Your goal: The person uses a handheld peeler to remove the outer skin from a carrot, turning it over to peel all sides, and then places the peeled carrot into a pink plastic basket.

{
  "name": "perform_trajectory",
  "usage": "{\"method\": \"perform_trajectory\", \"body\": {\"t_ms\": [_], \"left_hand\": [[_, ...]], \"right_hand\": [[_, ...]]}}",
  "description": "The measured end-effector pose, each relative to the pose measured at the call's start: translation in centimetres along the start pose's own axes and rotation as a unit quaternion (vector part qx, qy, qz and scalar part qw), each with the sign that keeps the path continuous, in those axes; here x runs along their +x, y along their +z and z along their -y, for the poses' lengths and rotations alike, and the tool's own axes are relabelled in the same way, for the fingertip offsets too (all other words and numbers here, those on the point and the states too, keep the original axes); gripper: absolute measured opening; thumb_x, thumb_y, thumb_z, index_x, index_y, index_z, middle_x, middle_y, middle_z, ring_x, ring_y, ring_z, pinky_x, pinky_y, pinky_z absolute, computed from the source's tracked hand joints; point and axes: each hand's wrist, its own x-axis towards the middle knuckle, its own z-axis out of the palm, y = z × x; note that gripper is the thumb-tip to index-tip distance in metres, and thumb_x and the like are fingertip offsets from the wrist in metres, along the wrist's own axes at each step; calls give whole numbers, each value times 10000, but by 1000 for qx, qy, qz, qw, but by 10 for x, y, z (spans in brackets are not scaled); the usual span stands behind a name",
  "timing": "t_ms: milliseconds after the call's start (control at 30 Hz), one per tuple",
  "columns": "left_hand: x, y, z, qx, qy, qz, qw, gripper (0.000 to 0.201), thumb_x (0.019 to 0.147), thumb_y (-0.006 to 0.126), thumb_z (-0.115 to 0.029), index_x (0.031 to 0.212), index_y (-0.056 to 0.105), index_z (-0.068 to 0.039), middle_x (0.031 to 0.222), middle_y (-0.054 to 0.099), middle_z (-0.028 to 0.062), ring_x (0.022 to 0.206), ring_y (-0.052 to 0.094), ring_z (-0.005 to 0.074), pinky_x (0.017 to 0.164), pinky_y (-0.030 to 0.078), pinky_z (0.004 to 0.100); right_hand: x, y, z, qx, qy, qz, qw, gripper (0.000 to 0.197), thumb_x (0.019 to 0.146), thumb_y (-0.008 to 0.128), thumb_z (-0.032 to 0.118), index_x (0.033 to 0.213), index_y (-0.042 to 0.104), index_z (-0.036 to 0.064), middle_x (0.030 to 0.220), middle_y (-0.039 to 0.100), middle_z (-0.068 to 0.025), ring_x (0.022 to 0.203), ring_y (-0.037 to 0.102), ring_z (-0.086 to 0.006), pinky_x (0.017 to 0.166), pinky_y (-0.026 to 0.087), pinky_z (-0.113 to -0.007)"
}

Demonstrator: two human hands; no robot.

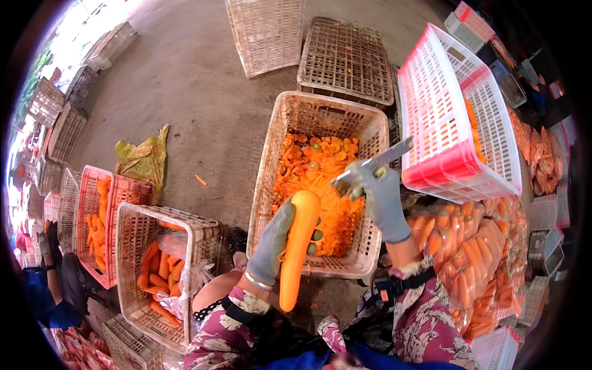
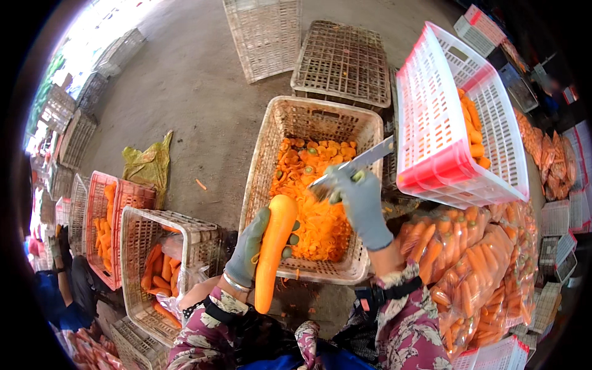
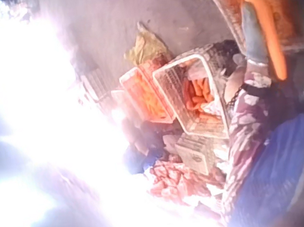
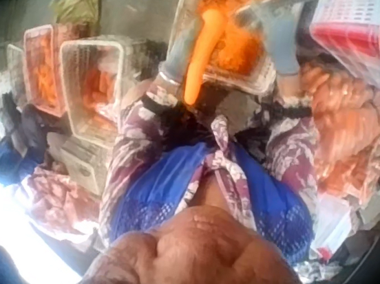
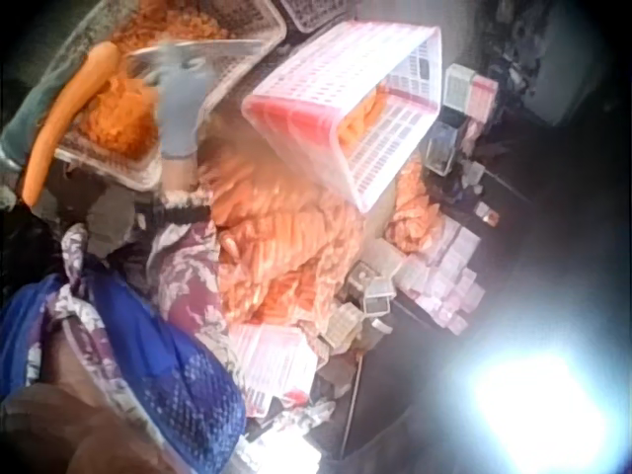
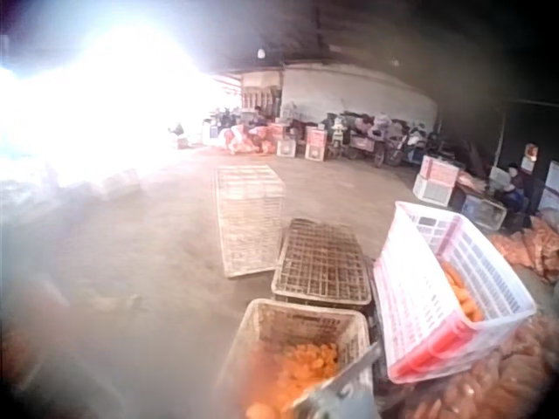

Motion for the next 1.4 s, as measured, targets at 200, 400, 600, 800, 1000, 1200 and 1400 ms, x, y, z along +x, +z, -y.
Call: {"method": "perform_trajectory", "body": {"t_ms": [200, 400, 600, 800, 1000, 1200, 1400], "left_hand": [[13, -14, 6, -2, 100, -39, 994, 509, 1014, 530, -408, 1401, 476, -81, 1157, 635, 69, 962, 646, 175, 791, 575, 331], [19, -30, 21, 185, 134, -16, 973, 567, 1000, 579, -357, 1454, 418, -59, 1076, 643, 72, 894, 659, 155, 750, 570, 281], [-8, 10, 10, 37, -23, 48, 998, 612, 981, 591, -410, 1462, 390, -89, 1089, 647, 119, 772, 694, 204, 594, 603, 329], [7, 6, 2, -36, 5, 5, 999, 617, 978, 536, -507, 1373, 459, -39, 1096, 644, 150, 842, 693, 218, 609, 616, 302], [22, -25, 7, -68, 60, -41, 995, 494, 1005, 533, -445, 1280, 539, -35, 1056, 676, 105, 942, 669, 164, 777, 591, 320], [18, -18, 10, 18, 109, -35, 993, 520, 1002, 565, -390, 1398, 446, -74, 1146, 635, 109, 910, 667, 212, 769, 573, 355], [6, 9, 17, 29, -3, 22, 999, 596, 995, 578, -381, 1456, 378, -61, 1070, 641, 129, 767, 680, 228, 584, 600, 341]], "right_hand": [[-79, 51, 22, -91, 116, 334, 931, 224, 934, 684, 221, 993, 722, 9, 769, 705, -62, 622, 639, -87, 557, 510, -225], [-41, 31, 13, -62, 130, 235, 961, 255, 897, 733, 251, 961, 718, 4, 775, 710, -88, 566, 621, -91, 499, 506, -233], [22, -25, -6, -248, 6, -36, 968, 226, 901, 717, 213, 891, 695, -12, 744, 684, -79, 570, 610, -128, 515, 475, -251], [31, -30, -16, -269, -89, -142, 948, 226, 909, 709, 202, 944, 704, -21, 775, 694, -70, 616, 591, -112, 564, 450, -264], [-56, 45, 28, -65, 136, 244, 958, 257, 913, 720, 240, 996, 711, -3, 795, 695, -48, 603, 600, -81, 532, 476, -226], [-74, 48, 11, -72, 120, 330, 933, 269, 911, 730, 265, 986, 710, 7, 740, 664, -28, 590, 592, -59, 518, 461, -216], [-2, -6, 5, -56, 42, 123, 990, 202, 923, 693, 152, 960, 679, -47, 741, 669, -51, 594, 627, -84, 507, 483, -241]]}}
